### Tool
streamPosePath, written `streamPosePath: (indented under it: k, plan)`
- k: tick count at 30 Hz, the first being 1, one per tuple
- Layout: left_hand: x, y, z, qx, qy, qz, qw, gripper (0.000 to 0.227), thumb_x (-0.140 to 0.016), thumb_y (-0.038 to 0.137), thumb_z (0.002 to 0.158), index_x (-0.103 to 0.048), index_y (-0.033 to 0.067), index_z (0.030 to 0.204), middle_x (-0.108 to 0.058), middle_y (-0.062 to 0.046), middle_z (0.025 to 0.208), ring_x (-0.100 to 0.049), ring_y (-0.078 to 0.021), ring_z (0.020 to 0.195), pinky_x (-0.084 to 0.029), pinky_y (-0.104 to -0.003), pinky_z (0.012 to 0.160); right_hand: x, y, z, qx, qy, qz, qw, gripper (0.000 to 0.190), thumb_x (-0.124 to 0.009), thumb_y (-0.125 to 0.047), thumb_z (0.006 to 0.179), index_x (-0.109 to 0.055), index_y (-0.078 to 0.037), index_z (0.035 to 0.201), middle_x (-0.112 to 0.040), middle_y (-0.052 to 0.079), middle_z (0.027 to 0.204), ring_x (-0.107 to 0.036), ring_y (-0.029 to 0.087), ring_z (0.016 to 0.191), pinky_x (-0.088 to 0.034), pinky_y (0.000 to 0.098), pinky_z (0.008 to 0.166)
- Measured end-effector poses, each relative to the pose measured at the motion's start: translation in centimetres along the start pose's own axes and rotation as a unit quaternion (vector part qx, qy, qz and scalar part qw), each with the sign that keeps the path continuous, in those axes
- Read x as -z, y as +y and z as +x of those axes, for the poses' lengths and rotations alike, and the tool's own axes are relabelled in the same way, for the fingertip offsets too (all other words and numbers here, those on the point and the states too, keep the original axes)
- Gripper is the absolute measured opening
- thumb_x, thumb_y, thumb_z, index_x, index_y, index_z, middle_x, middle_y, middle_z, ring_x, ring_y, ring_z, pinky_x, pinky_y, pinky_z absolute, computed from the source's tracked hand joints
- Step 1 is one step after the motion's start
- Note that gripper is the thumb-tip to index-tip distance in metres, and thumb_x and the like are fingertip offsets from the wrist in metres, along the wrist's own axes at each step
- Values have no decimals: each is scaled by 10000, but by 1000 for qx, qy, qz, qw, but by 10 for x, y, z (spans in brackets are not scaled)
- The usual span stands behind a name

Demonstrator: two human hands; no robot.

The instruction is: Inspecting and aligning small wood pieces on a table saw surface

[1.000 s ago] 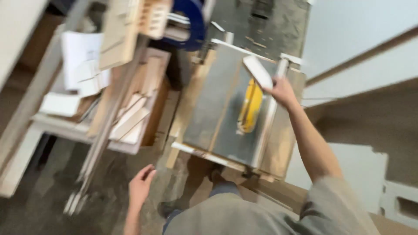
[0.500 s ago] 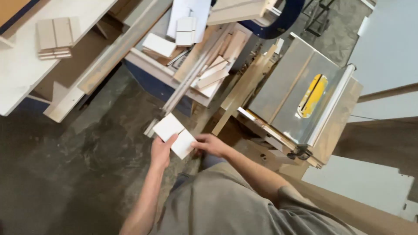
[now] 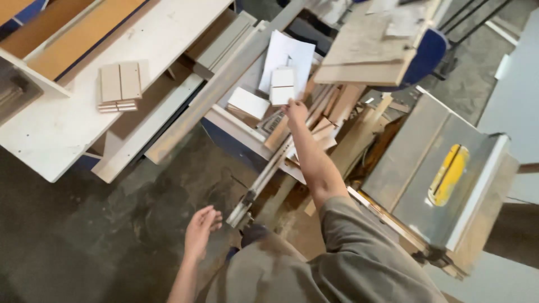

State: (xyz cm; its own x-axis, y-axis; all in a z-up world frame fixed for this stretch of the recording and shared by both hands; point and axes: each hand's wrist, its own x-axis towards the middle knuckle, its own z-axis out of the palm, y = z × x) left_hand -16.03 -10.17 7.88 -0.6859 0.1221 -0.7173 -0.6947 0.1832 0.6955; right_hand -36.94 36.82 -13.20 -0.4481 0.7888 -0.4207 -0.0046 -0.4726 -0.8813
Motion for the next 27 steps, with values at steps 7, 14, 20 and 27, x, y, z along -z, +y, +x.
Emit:
streamPosePath:
  k: [7,14,20,27]
  plan:
    - [27,12,38,66,-3,-46,997,485,-548,252,1014,-535,25,1442,-644,-168,1306,-652,-307,1167,-589,-431,1044,-28,-15,-3,-34,117,-54,991,205,-657,-34,797,-638,76,970,-706,147,937,-748,237,830,-606,262,623]
    - [17,25,74,-2,-8,-30,1000,375,-612,219,998,-655,-11,1291,-732,-191,1159,-713,-278,1031,-609,-389,898,-86,-67,-110,216,-241,-711,624,684,-695,-350,801,-533,-27,1381,-555,187,1351,-544,331,1201,-512,433,995]
    - [16,47,49,2,-37,61,997,424,-569,274,1007,-609,66,1375,-703,-119,1239,-698,-252,1118,-612,-381,985,-86,-50,-86,228,-264,-726,593,583,-762,-551,796,-569,-50,1024,-572,125,975,-528,275,895,-484,380,744]
    - [13,-47,63,-158,-114,-32,980,386,-684,200,1003,-645,-51,1293,-733,-242,1080,-730,-289,939,-616,-364,794,71,-53,-187,-304,-269,90,910,838,-746,-639,727,-616,21,1226,-689,252,950,-723,371,800,-556,407,714]
